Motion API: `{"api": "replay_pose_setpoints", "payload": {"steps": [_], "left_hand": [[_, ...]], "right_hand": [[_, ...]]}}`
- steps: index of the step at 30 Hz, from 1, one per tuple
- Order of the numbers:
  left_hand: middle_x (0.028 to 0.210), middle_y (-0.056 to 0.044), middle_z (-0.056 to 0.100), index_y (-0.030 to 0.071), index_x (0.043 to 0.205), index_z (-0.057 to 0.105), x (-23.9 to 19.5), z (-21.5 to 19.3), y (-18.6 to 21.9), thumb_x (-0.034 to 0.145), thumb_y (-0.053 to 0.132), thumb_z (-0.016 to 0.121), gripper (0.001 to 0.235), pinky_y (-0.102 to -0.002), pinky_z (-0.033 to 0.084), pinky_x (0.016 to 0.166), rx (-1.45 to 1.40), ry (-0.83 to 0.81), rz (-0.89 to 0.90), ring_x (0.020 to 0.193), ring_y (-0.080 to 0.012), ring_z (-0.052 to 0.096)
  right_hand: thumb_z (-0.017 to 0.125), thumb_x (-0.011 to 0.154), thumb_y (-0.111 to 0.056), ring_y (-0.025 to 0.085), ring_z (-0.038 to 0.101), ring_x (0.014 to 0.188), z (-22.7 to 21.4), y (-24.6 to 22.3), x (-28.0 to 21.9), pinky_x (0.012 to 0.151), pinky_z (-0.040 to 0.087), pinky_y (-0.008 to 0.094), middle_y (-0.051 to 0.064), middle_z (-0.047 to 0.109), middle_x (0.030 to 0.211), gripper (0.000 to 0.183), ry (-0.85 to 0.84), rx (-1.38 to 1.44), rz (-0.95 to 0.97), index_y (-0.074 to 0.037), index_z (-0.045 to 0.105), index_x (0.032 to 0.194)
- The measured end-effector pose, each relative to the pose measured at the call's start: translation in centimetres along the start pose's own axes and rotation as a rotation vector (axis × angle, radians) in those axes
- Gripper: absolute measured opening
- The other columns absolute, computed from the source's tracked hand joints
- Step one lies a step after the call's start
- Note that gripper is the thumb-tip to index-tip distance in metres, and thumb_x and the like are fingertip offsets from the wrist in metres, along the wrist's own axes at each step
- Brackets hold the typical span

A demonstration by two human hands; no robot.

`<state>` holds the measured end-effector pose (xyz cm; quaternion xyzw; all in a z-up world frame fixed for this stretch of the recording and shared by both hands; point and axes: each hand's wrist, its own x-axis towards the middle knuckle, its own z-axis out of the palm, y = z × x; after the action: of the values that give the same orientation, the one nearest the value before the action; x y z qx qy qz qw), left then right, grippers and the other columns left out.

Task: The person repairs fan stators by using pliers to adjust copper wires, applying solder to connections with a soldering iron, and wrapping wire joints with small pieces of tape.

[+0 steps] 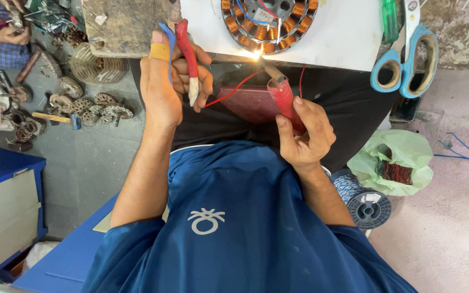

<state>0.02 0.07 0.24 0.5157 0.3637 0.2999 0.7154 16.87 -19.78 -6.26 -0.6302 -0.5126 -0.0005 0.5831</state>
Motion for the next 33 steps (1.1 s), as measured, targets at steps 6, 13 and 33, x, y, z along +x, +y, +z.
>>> {"api": "replay_pose_setpoints", "payload": {"steps": [6,13,33], "left_hand": [[0.065,-0.019,0.064,-0.009,0.099,0.063,-0.1,0.0,0.1,0.104,0.064,0.031,0.079,-0.031,0.044,0.038,0.013,0.004,-0.005,0.042,-0.02,0.053],[0.066,-0.02,0.062,-0.009,0.102,0.061,0.1,-0.2,-0.1,0.107,0.063,0.03,0.078,-0.031,0.043,0.04,-0.023,-0.039,0.006,0.044,-0.0209,0.053],[0.066,-0.02,0.063,-0.01,0.102,0.063,0.0,-0.4,-0.3,0.104,0.067,0.032,0.083,-0.031,0.044,0.04,-0.028,-0.044,0.015,0.044,-0.0203,0.054]], "right_hand": [[0.079,0.095,0.0,0.031,0.071,0.095,0.0,-0.2,0.1,0.082,0.059,0.035,0.022,0.071,0.108,0.041,-0.006,-0.002,-0.005,0.001,0.06,0.131],[0.078,0.092,-0.002,0.022,0.071,0.085,0.2,-1.0,1.0,0.075,0.059,0.029,0.025,0.07,0.108,0.042,0.161,0.112,-0.036,0.002,0.057,0.129],[0.079,0.095,-0.001,0.032,0.071,0.094,1.0,-3.0,3.6,0.086,0.059,0.037,0.022,0.071,0.108,0.037,0.016,-0.035,-0.024,0.003,0.061,0.128]]}}
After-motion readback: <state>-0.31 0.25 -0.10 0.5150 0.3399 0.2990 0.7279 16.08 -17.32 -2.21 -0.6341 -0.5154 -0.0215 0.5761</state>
